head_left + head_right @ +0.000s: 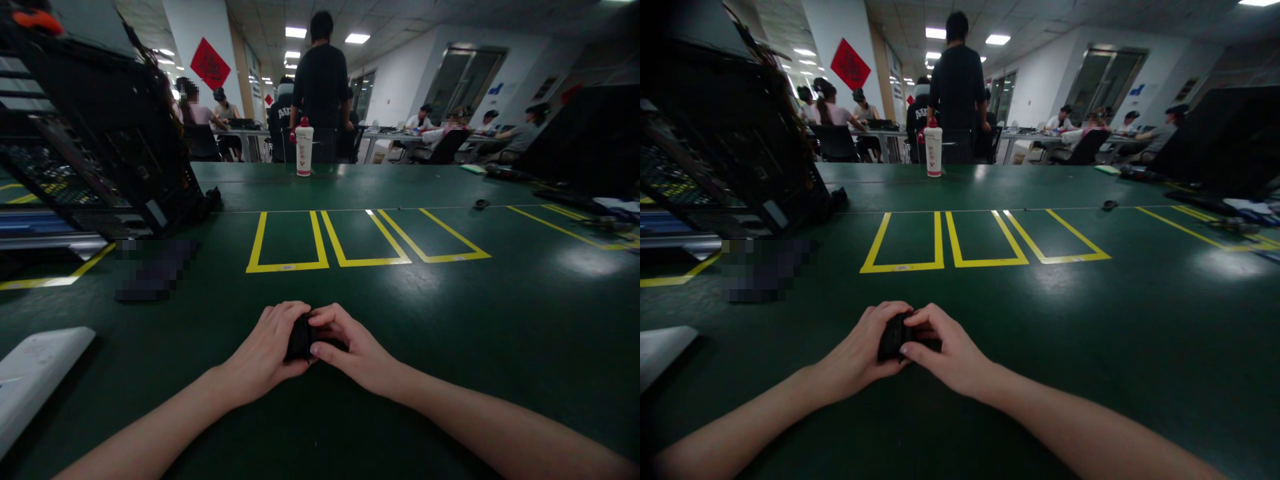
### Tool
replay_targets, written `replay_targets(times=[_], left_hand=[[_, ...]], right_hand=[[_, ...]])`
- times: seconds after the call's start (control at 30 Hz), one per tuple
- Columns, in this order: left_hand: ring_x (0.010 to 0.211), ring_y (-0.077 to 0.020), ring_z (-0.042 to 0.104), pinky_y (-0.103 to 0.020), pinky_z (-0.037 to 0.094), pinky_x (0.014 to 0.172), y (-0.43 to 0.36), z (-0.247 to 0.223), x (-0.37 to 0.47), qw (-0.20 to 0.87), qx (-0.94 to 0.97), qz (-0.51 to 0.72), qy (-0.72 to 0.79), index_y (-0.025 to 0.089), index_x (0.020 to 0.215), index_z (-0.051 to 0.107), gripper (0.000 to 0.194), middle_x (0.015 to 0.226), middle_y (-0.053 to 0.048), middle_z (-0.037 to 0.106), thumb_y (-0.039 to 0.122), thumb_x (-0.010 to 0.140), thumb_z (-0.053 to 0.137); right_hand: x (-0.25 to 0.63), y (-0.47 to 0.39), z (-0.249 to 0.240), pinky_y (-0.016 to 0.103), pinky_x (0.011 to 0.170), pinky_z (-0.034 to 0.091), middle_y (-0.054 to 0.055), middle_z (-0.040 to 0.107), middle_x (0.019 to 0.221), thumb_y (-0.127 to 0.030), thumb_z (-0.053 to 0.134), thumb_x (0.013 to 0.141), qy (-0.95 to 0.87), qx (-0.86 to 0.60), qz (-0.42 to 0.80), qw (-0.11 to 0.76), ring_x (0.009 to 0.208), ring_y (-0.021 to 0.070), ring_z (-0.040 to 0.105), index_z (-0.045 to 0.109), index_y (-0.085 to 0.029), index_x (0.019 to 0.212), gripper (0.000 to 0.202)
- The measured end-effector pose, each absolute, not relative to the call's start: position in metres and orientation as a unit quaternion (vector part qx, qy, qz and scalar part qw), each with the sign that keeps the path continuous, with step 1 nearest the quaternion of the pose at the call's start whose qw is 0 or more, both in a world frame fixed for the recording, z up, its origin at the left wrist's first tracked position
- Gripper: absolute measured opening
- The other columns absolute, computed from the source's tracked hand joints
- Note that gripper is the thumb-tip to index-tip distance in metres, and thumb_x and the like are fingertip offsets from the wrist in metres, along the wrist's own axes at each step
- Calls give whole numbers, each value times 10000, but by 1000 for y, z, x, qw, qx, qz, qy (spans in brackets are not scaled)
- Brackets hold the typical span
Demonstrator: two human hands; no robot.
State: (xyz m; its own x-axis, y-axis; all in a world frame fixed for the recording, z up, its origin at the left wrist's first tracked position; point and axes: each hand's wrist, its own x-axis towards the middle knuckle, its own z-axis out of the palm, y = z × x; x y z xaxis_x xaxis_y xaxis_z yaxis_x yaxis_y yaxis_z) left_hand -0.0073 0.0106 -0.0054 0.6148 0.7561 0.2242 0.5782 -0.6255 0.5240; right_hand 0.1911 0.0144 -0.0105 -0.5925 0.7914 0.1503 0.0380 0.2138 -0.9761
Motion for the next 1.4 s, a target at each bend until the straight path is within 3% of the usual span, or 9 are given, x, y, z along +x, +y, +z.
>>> replay_targets(times=[0.2,0.4,0.57,0.73,0.9,1.1,1.27,1.4], left_hand=[[1061,-275,469,-461,417,854,10,-4,-7,208,874,222,380,253,1267,236,619,1215,-100,444,193,779,611],[1061,-280,466,-467,417,856,10,-3,-8,208,875,221,378,257,1262,230,638,1218,-101,437,156,762,614],[1055,-270,468,-448,422,860,9,-3,-7,198,875,221,383,229,1249,256,615,1203,-101,449,186,763,631],[1045,-255,470,-437,413,867,9,-3,-7,194,877,217,381,227,1248,248,608,1191,-97,453,184,772,624],[1070,-269,464,-440,409,869,9,-3,-7,200,876,219,380,231,1252,249,629,1207,-101,448,158,754,626],[1054,-265,476,-443,410,862,9,-2,-7,208,874,219,380,239,1251,254,600,1199,-99,454,184,773,613],[1051,-274,488,-443,424,845,10,-3,-8,202,873,227,381,245,1264,259,607,1203,-97,467,196,772,611],[1063,-279,481,-453,414,855,10,-4,-8,200,875,228,378,250,1258,252,629,1201,-96,463,178,754,622]], right_hand=[[189,15,-8,383,959,435,48,496,1127,-146,552,819,-696,-311,561,322,1101,171,497,417,-222,1150,365],[191,14,-11,401,954,437,44,448,1138,-116,595,768,-724,-294,524,339,1082,178,497,448,-232,1093,376],[189,14,-10,388,922,459,34,479,1092,-188,568,813,-697,-305,555,338,1033,166,530,479,-227,1047,253],[188,15,-8,396,934,446,60,485,1136,-171,550,818,-699,-313,556,324,1095,184,498,425,-221,1130,340],[190,14,-10,391,948,443,46,461,1121,-101,580,771,-721,-298,530,332,1080,173,500,452,-222,1087,362],[190,13,-11,373,930,464,34,452,1132,-157,571,803,-712,-305,534,340,1058,163,516,496,-236,1032,253],[189,15,-8,391,953,441,57,482,1143,-132,564,799,-706,-315,546,321,1096,176,502,411,-224,1148,392],[190,13,-9,385,955,439,49,455,1131,-83,572,763,-724,-297,526,334,1089,175,500,443,-223,1091,380]])
